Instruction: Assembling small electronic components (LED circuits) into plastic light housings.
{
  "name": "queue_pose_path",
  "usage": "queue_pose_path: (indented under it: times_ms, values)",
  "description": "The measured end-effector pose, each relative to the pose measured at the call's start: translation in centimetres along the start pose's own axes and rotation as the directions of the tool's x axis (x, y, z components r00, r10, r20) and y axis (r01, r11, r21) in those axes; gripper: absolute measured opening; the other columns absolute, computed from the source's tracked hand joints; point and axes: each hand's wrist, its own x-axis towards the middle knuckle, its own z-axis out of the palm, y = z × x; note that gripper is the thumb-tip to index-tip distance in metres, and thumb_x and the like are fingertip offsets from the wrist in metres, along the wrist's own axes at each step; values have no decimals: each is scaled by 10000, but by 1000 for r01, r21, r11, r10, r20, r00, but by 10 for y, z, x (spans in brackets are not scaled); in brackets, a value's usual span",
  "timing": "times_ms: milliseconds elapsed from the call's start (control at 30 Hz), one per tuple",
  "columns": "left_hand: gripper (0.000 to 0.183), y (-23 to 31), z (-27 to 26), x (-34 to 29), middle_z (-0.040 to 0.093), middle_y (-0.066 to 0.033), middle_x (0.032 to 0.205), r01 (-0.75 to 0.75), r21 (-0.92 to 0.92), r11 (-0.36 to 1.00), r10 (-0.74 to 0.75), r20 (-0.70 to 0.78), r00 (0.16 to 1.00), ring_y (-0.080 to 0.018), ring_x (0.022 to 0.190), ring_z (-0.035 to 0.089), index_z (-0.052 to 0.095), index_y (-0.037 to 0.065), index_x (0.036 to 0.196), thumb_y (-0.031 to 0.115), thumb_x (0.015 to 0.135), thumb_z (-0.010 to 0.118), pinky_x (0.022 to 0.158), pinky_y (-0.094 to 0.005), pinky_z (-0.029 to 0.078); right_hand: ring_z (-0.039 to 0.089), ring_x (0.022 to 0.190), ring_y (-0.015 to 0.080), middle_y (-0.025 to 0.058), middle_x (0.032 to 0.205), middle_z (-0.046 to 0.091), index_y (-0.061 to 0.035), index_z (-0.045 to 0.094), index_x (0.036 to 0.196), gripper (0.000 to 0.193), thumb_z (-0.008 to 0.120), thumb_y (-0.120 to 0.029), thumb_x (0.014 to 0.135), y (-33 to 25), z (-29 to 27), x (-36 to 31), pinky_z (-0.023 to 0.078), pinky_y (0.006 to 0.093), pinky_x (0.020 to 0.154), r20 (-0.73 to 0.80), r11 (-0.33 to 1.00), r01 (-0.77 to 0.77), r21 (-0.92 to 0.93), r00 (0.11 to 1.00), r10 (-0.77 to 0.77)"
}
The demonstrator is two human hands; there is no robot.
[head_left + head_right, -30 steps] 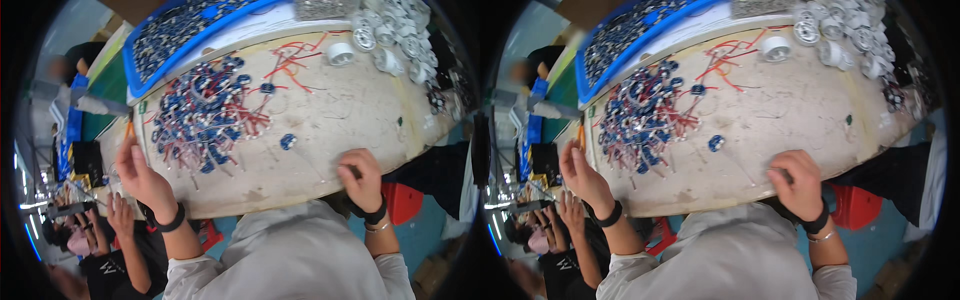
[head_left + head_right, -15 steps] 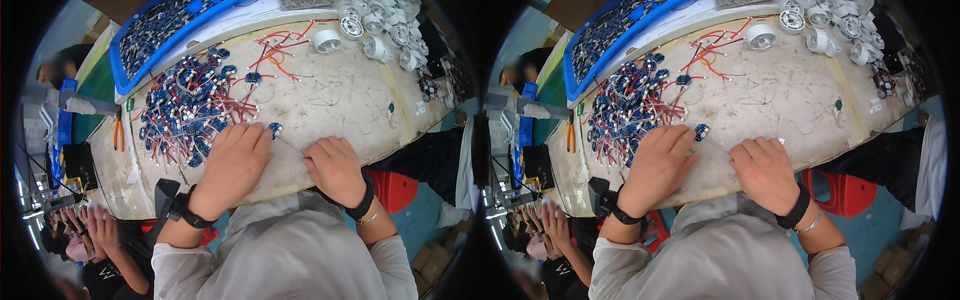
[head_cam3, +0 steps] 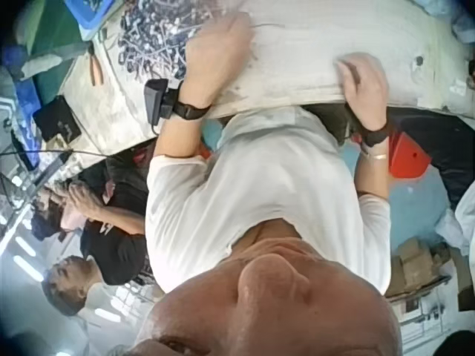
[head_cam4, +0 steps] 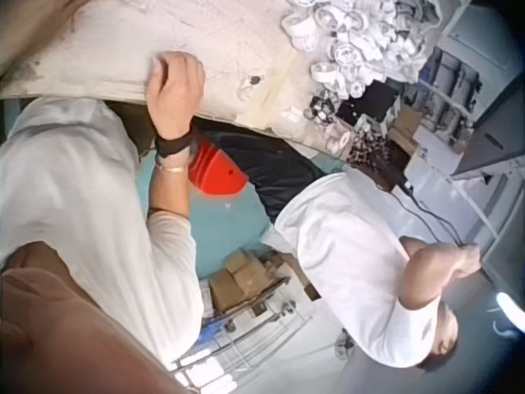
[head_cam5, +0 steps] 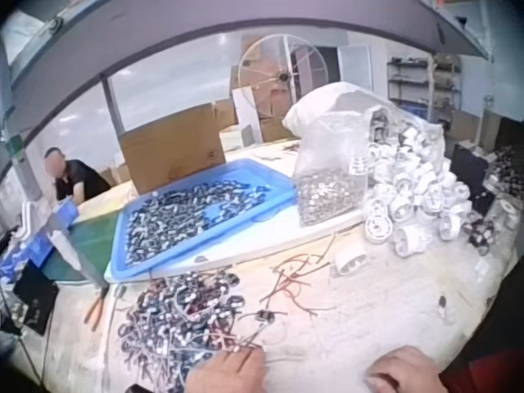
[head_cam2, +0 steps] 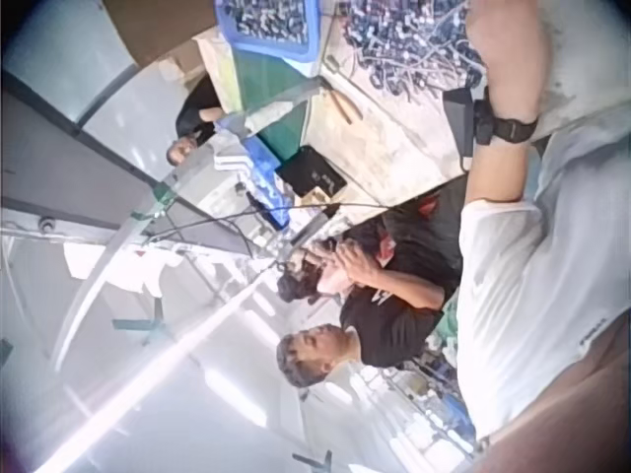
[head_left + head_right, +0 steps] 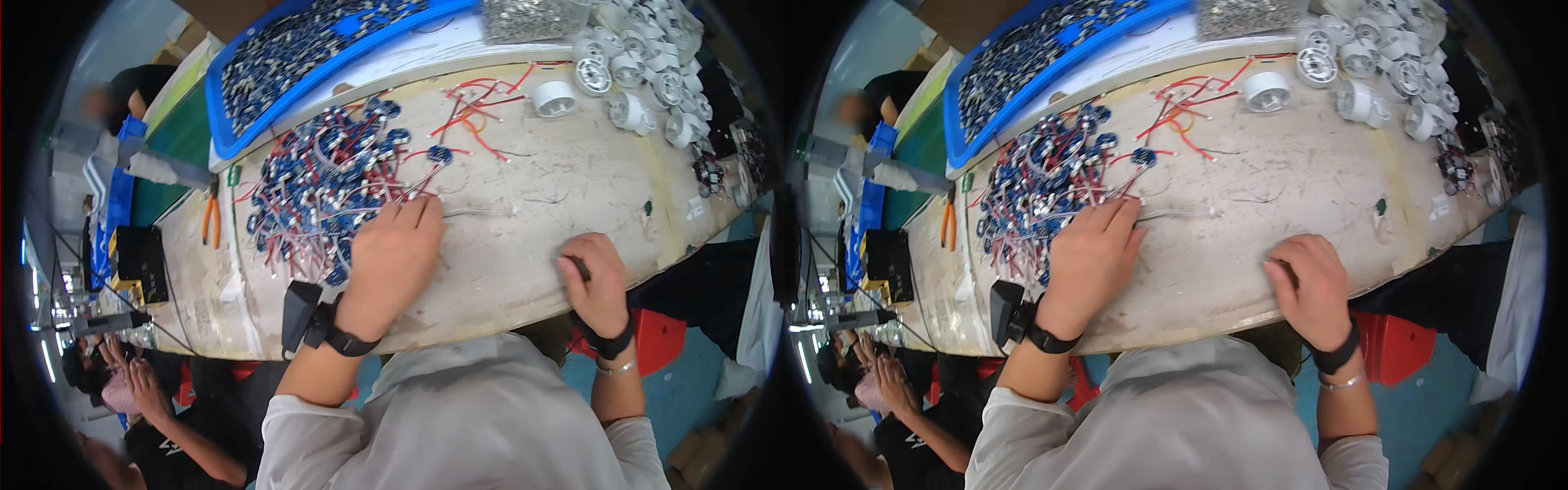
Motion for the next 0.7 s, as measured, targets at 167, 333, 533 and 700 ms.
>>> queue_pose_path:
  times_ms: [167,333,533,700]
  values:
    - [288,2,1,4,589,-60,937,-26,-11,1000,26,7,1000,-211,761,551,574,68,963,150,694,636,627,-303,474,500,683,265,74,741,538,-58,557,738,116,643,-57,661,4,7,-1,388,342,610,-92,982,97,-160,989,-112]
    - [286,0,4,2,577,-115,984,-39,-49,998,41,38,998,-286,815,548,573,43,957,81,678,624,701,-352,459,496,699,253,73,727,515,-77,547,713,67,600,-105,683,11,9,-9,397,355,626,-82,976,125,-178,987,-141]
    - [298,4,-11,-5,563,-115,992,-15,-21,1000,17,77,997,-292,809,518,554,24,992,76,701,596,679,-353,445,463,698,198,33,716,467,-80,535,730,95,607,-141,719,3,6,-8,392,302,627,-107,982,153,-114,980,-165]
    - [276,1,-6,9,570,-120,968,-2,-16,1000,3,45,999,-295,792,523,558,15,986,68,717,584,676,-355,445,467,680,200,29,714,476,-85,539,712,94,617,-136,709,10,3,-13,393,302,623,-157,975,115,-191,977,-146]
